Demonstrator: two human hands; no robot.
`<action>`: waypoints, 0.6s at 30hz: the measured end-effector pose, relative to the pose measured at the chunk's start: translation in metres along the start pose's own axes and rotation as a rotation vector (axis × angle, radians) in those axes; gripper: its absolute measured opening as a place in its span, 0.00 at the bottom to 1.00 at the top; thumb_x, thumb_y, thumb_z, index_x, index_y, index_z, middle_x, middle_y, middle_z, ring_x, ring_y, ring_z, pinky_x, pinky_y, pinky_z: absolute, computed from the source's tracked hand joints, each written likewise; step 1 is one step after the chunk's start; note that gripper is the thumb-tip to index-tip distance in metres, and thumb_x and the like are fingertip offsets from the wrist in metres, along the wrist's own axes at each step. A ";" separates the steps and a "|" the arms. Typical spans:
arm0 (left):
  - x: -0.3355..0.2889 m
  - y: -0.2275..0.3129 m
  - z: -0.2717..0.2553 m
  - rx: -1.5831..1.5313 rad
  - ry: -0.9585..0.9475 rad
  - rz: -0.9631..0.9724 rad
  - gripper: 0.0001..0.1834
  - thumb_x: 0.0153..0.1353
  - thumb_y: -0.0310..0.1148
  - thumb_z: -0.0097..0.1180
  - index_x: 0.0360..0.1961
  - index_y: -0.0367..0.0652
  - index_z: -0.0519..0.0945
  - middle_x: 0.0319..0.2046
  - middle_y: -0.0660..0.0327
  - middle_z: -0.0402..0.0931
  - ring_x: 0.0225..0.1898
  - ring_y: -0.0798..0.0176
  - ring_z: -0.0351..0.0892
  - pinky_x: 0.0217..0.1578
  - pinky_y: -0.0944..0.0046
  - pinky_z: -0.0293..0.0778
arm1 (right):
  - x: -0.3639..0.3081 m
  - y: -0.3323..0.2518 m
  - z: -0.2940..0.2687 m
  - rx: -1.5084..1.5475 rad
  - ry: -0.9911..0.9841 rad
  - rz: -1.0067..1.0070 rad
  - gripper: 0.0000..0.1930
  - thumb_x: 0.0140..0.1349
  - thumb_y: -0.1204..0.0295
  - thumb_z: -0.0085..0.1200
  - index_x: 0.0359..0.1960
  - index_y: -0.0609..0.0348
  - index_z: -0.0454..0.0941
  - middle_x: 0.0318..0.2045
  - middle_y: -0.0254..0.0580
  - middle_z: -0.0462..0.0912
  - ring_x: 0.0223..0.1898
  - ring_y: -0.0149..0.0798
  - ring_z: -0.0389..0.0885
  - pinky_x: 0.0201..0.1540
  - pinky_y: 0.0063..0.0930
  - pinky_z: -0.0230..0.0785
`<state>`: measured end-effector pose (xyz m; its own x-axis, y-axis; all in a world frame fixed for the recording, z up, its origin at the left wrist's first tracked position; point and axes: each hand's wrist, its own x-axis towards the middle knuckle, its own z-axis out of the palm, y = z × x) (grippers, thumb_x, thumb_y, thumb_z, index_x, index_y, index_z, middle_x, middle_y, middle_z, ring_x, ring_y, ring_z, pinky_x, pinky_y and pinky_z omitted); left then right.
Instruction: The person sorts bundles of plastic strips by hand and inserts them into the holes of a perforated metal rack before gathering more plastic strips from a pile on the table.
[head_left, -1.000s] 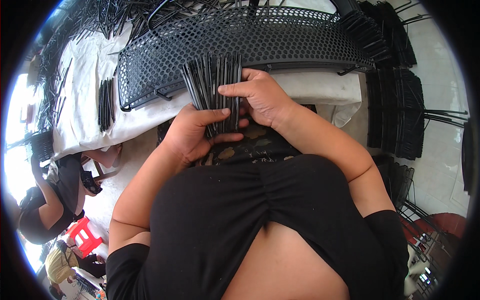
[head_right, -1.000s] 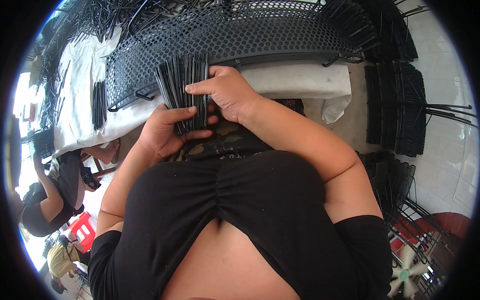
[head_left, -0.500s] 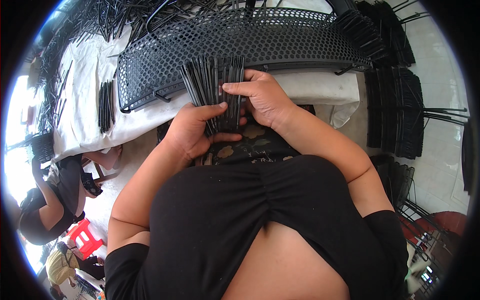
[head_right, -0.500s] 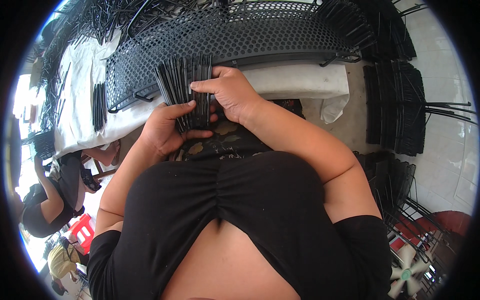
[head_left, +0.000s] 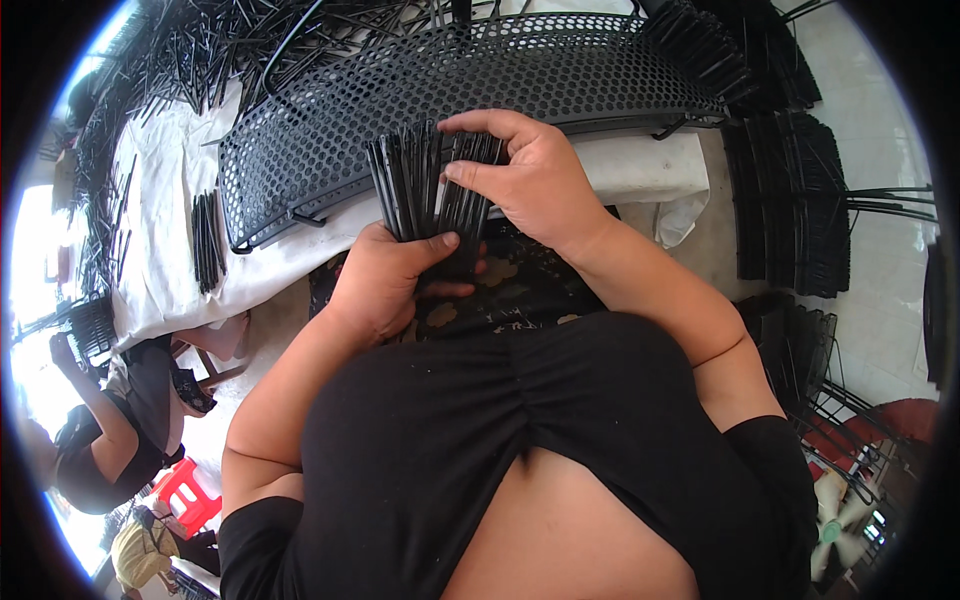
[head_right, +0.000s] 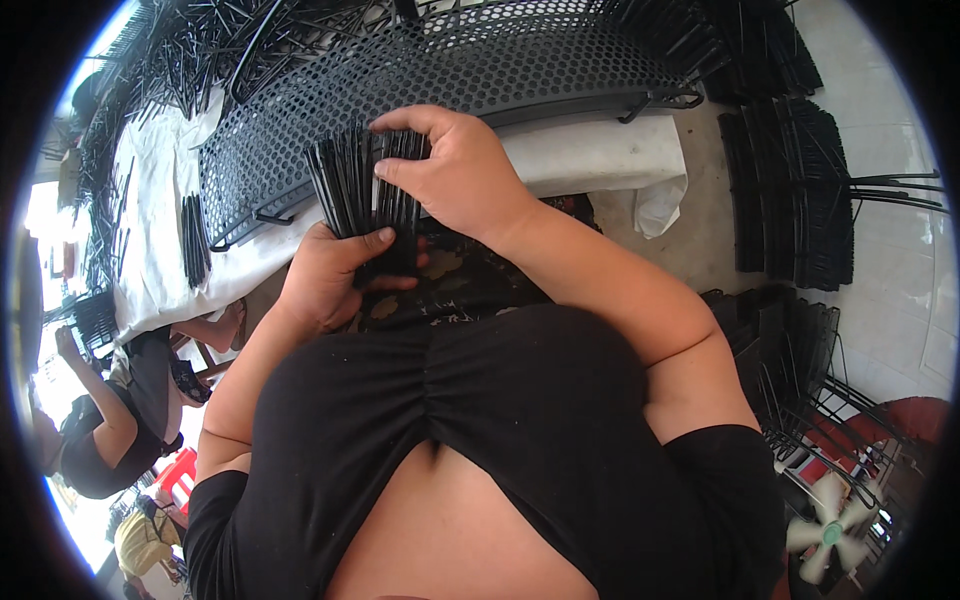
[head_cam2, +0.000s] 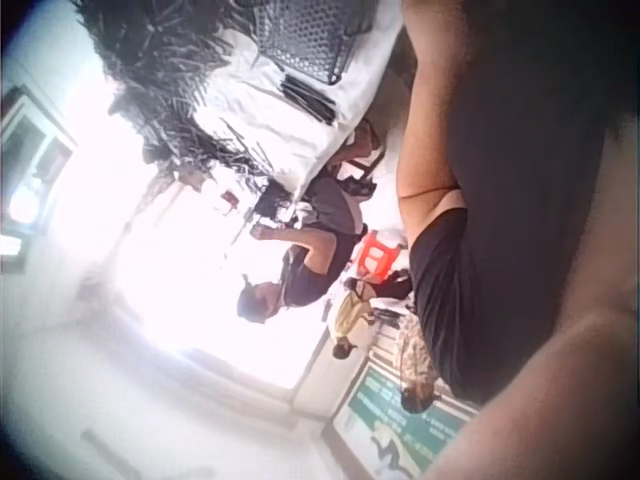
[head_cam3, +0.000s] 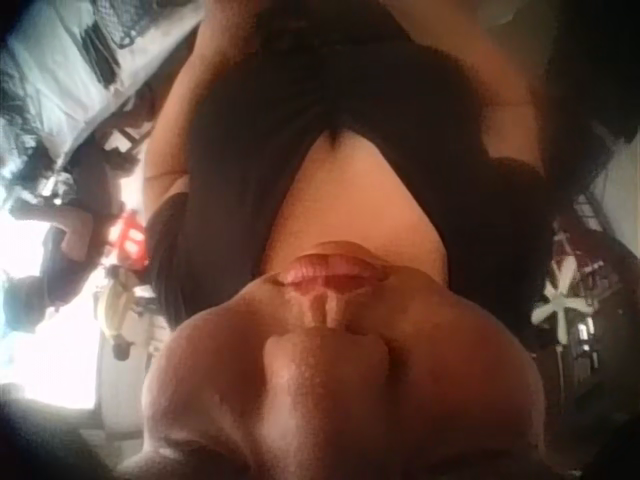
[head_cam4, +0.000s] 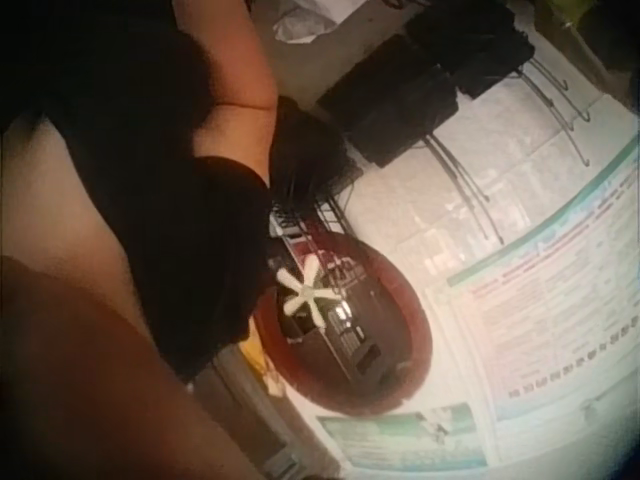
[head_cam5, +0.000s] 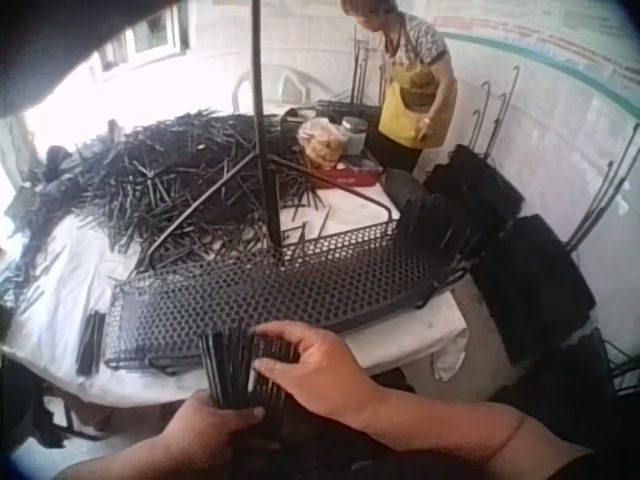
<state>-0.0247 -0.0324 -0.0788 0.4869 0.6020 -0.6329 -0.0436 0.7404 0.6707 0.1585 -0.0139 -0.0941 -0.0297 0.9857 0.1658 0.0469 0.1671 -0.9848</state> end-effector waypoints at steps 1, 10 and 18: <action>0.001 0.000 0.001 0.002 -0.001 -0.001 0.14 0.65 0.26 0.51 0.50 0.34 0.72 0.42 0.49 0.79 0.43 0.53 0.82 0.40 0.56 0.83 | 0.000 -0.002 -0.006 -0.003 -0.047 0.085 0.14 0.60 0.83 0.55 0.49 0.67 0.77 0.37 0.42 0.83 0.36 0.30 0.83 0.42 0.21 0.77; 0.008 0.000 0.010 0.041 0.018 0.016 0.13 0.65 0.26 0.51 0.49 0.32 0.74 0.41 0.49 0.80 0.42 0.53 0.83 0.37 0.58 0.83 | -0.005 0.006 -0.021 0.101 -0.042 0.226 0.15 0.55 0.73 0.59 0.44 0.65 0.80 0.40 0.47 0.83 0.43 0.36 0.81 0.48 0.27 0.72; 0.010 0.000 0.017 0.166 0.109 0.091 0.11 0.63 0.21 0.52 0.47 0.29 0.73 0.38 0.51 0.79 0.39 0.52 0.83 0.34 0.57 0.85 | -0.006 0.003 -0.029 0.154 -0.120 0.259 0.10 0.63 0.78 0.53 0.45 0.65 0.76 0.35 0.38 0.82 0.37 0.26 0.80 0.41 0.20 0.73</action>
<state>-0.0053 -0.0316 -0.0787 0.3896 0.6995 -0.5991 0.0660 0.6276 0.7757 0.1875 -0.0186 -0.0962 -0.1549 0.9838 -0.0900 -0.0835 -0.1038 -0.9911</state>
